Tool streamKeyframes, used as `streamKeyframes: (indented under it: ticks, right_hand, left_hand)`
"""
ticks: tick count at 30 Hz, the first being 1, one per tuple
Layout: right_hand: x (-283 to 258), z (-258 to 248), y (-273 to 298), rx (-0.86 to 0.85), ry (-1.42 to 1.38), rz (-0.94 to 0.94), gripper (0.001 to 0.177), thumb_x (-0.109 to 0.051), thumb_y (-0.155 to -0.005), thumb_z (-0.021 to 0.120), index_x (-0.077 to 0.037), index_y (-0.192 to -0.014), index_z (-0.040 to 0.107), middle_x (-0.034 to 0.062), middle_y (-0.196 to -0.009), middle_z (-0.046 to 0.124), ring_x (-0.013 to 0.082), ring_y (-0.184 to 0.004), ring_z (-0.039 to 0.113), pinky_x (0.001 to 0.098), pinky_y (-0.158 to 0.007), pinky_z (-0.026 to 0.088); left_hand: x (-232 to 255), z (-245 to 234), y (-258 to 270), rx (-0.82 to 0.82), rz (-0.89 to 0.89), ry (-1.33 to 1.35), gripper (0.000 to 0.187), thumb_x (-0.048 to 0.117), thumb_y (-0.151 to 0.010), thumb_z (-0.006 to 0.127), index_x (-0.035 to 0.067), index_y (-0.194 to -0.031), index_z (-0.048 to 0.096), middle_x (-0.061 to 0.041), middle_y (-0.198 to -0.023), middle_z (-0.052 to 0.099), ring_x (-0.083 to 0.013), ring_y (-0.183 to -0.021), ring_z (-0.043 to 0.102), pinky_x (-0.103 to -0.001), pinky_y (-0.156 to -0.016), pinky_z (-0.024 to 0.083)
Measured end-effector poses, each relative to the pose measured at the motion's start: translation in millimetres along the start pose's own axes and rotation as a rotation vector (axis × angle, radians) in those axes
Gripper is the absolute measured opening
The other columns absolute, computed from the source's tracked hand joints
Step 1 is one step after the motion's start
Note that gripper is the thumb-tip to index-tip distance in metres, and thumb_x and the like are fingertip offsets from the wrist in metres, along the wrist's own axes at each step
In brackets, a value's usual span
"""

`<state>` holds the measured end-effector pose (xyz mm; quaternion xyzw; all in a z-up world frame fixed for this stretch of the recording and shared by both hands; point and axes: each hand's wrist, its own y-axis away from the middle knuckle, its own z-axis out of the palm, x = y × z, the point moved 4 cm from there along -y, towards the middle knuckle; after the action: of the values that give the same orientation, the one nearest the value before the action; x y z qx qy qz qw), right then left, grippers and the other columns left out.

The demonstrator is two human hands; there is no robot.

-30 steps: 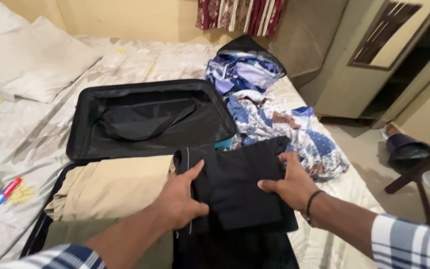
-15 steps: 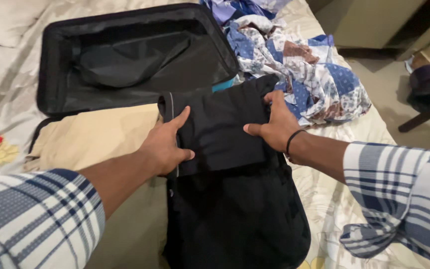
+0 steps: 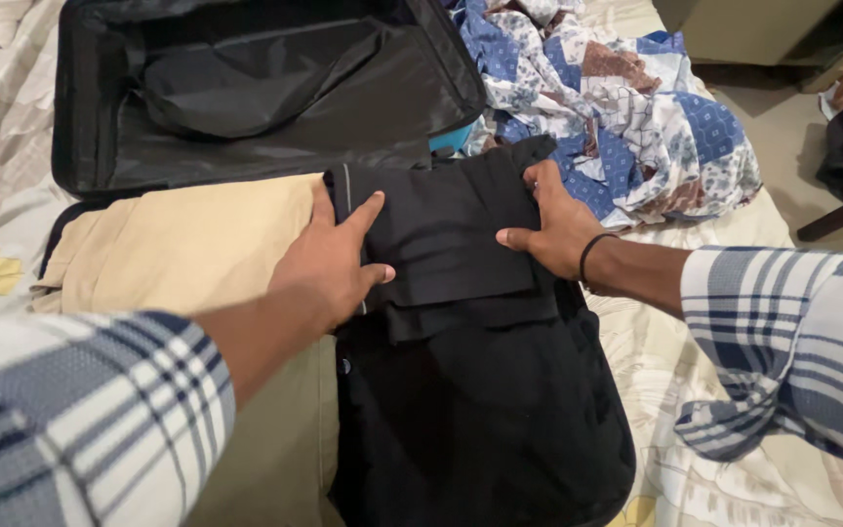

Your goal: The person folds olive green trousers and black trousers by hand, then places them into an open suitcase on a bed. The person also picks up a toothpaste tube and places it into the suitcase.

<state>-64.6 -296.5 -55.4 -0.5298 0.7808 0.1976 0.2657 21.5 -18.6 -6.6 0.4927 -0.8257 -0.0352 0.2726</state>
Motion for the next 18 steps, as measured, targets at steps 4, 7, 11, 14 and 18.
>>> streamKeyframes:
  ticks: [4,7,11,14,18]
  right_hand:
    - [0.1,-10.0,0.8,-0.136,0.199,0.066,0.102,-0.054,-0.076,0.081,-0.005,-0.148,0.029,0.0254,-0.15,0.048,0.0434,-0.138,0.051,0.0462,-0.113,0.044]
    - [-20.5,-25.0,14.8,-0.107,0.367,-0.015,0.125,-0.064,-0.063,0.088,-0.003,-0.153,0.024,0.0291,-0.16,0.023,0.0454,-0.149,0.031,0.0447,-0.119,0.035]
    - [-51.9,-25.4,41.3,-0.192,0.498,-0.303,0.14,-0.065,-0.056,0.091,-0.015,-0.161,0.013,0.0278,-0.165,-0.006,0.0481,-0.152,0.001,0.0587,-0.118,0.02]
    - [-48.2,-14.8,49.6,-0.433,0.705,-0.205,0.131,-0.061,-0.066,0.089,-0.032,-0.164,0.008,0.0168,-0.172,-0.014,0.0404,-0.156,-0.008,0.0677,-0.117,0.013]
    - [-56.0,-5.3,36.4,-0.456,0.79,-0.144,0.126,-0.051,-0.071,0.087,-0.036,-0.162,0.002,0.0074,-0.169,-0.007,0.034,-0.156,0.002,0.0686,-0.119,0.016]
  left_hand:
    - [16.4,4.9,25.2,0.162,0.248,-0.331,0.083,0.06,-0.088,0.067,0.033,-0.155,0.028,-0.021,-0.168,-0.008,-0.0371,-0.155,0.003,-0.059,-0.114,0.02]
    - [21.8,14.0,32.8,0.026,0.389,-0.415,0.09,0.066,-0.087,0.062,0.036,-0.161,0.019,-0.018,-0.169,-0.009,-0.0377,-0.155,-0.009,-0.062,-0.115,0.012]
    - [25.0,14.6,28.7,0.023,0.405,-0.583,0.091,0.06,-0.089,0.06,0.037,-0.162,0.011,-0.019,-0.168,-0.007,-0.039,-0.154,-0.007,-0.065,-0.116,0.012]
    - [32.1,15.1,21.5,-0.076,0.478,-0.631,0.095,0.065,-0.088,0.058,0.038,-0.163,0.005,-0.02,-0.169,-0.011,-0.0416,-0.155,-0.011,-0.068,-0.115,0.006]
    - [27.5,11.8,19.8,-0.175,0.471,-0.659,0.097,0.063,-0.09,0.058,0.04,-0.163,-0.001,-0.019,-0.171,-0.011,-0.0432,-0.152,-0.011,-0.068,-0.117,0.005]
